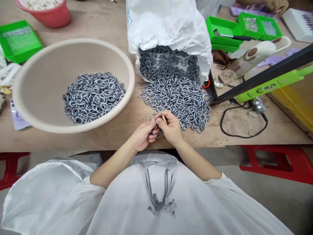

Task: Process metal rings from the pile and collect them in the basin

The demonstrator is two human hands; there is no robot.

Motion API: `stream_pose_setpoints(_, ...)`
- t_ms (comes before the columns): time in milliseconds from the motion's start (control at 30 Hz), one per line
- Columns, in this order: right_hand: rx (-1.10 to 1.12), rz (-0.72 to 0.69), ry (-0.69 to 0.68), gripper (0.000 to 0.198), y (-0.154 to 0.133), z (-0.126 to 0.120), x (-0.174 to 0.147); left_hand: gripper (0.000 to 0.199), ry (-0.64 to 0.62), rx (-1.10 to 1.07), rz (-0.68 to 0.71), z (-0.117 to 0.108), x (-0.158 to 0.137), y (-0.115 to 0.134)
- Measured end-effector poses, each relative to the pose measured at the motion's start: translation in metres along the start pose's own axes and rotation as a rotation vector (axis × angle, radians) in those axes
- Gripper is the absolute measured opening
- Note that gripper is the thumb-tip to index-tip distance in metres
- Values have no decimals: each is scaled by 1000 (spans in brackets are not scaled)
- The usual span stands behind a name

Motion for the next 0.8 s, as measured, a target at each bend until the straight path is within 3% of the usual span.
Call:
stream_pose_setpoints(100, -159, -127, 11, 34, -10, -4, -1, 48, 26, 0, 52, 1, -1, 2)
stream_pose_setpoints(233, -128, -61, 44, 37, -7, -13, 4, 48, 32, 27, 128, 5, -3, 8)
stream_pose_setpoints(300, -179, -80, -16, 40, -10, -13, 4, 48, 50, 12, 161, 5, -4, 12)
stream_pose_setpoints(400, -426, -213, -170, 39, -22, -5, -3, 47, 106, -30, 187, 0, -4, 17)
stream_pose_setpoints(500, -612, -287, -188, 41, -29, -1, -10, 46, 145, -54, 192, -3, -5, 17)
stream_pose_setpoints(800, -651, -343, -158, 45, -33, 1, -12, 44, 129, -87, 189, -1, -8, 15)
Point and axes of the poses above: each hand's wrist, its own x-axis towards the middle knuckle, its own z-axis out of the palm, y = z × x, the point moved 7 cm from there along x, towards the middle knuckle, and after that the axes turned 6 degrees about -x, right-handed, at the moved point
